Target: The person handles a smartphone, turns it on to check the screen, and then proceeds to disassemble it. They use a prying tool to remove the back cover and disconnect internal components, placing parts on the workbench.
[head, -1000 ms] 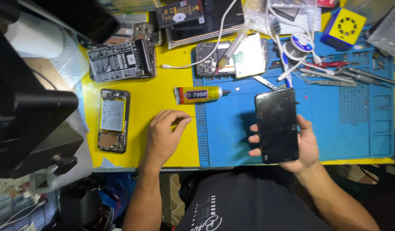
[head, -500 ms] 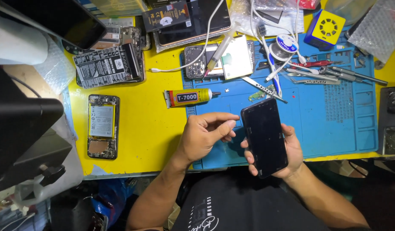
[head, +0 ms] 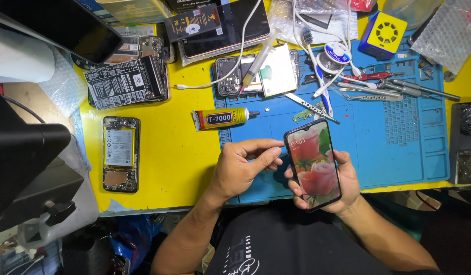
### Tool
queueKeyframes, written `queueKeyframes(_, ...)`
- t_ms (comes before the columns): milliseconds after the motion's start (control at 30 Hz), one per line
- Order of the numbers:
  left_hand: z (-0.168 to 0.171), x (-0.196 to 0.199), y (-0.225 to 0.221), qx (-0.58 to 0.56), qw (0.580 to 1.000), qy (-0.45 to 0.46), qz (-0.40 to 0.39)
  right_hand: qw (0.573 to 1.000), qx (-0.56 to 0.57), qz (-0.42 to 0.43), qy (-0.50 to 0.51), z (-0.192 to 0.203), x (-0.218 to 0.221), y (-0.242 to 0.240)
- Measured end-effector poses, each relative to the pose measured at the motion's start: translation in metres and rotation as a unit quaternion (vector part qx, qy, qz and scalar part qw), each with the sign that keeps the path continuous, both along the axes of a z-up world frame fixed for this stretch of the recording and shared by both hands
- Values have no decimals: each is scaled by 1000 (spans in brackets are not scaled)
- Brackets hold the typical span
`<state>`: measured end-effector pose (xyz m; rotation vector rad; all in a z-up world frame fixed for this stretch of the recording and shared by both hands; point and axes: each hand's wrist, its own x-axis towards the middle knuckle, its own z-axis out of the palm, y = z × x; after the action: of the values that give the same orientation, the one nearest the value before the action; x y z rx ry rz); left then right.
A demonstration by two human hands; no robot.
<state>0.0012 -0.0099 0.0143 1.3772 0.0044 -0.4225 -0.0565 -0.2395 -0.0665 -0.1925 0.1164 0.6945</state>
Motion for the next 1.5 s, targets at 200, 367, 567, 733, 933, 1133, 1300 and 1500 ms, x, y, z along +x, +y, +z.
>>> queueKeyframes(200,4,3,1,24,999,-22,-10,999,-30,-4,29,4,0,3)
queueKeyframes(367,1,2,1,42,998,-34,11,996,-83,-14,-1,13,0,9)
queueKeyframes(567,-4,0,0,2,1000,-23,2,997,-70,-20,14,14,-1,10)
queueKeyframes(733,-14,-5,4,-129,991,4,-17,997,-59,-17,44,1,-4,3)
queueKeyframes(933,-53,-15,-4,-180,983,24,27,996,-55,11,63,-3,-11,7)
queueKeyframes(1133,-64,-10,-13,-163,984,19,64,995,-74,12,65,4,-5,18)
queueKeyframes(1300,-53,-6,-18,-173,975,0,137,992,-117,-10,38,37,11,34)
queueKeyframes(1500,-72,9,-17,-170,969,-41,174,936,-332,-53,-105,35,27,39)
